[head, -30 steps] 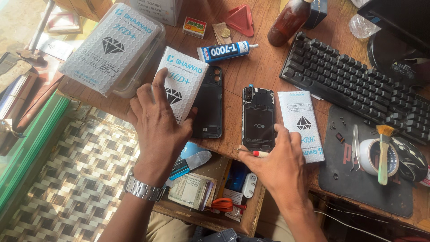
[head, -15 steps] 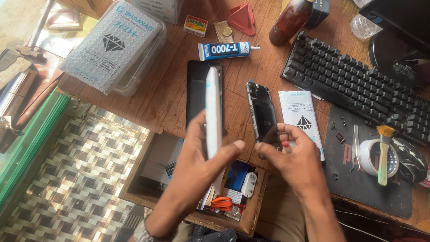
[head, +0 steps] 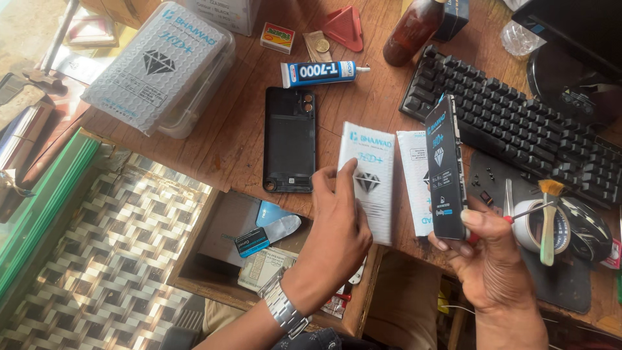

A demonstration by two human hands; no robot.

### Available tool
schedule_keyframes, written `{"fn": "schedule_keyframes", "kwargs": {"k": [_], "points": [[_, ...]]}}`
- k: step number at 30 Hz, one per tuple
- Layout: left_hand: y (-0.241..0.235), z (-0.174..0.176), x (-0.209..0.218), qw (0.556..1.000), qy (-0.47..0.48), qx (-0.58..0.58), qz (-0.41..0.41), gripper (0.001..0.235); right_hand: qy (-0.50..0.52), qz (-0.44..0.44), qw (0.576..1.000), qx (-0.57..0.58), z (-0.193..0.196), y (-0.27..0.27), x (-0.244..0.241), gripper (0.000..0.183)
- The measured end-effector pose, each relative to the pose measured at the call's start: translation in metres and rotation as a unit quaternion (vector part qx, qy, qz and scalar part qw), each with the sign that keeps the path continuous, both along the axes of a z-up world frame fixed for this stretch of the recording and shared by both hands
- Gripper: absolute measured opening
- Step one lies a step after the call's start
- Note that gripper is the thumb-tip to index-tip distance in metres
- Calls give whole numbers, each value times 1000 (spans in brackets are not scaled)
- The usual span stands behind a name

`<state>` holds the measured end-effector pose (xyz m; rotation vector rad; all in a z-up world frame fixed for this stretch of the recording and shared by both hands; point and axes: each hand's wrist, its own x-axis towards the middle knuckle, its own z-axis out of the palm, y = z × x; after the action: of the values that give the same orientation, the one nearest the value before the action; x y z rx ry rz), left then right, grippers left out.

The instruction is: The person removes the back cover from a smartphone, then uses a red-handled screwdriver to unscrew and remove components from the camera module area. The person continues to remove screws from the phone's internal frame and places them on the work surface.

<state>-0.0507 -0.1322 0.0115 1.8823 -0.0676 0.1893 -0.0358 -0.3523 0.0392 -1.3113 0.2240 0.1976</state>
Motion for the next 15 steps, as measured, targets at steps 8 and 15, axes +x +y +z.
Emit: {"fn": "schedule_keyframes", "kwargs": {"k": [8, 15], "points": [[6, -4, -4, 1000, -3, 31, 6, 54, -8, 48, 970, 237, -5, -7, 3, 103], [10, 9, 4, 992, -37, 117, 26, 36, -2, 60, 958, 282, -9, -8, 3, 104]]}}
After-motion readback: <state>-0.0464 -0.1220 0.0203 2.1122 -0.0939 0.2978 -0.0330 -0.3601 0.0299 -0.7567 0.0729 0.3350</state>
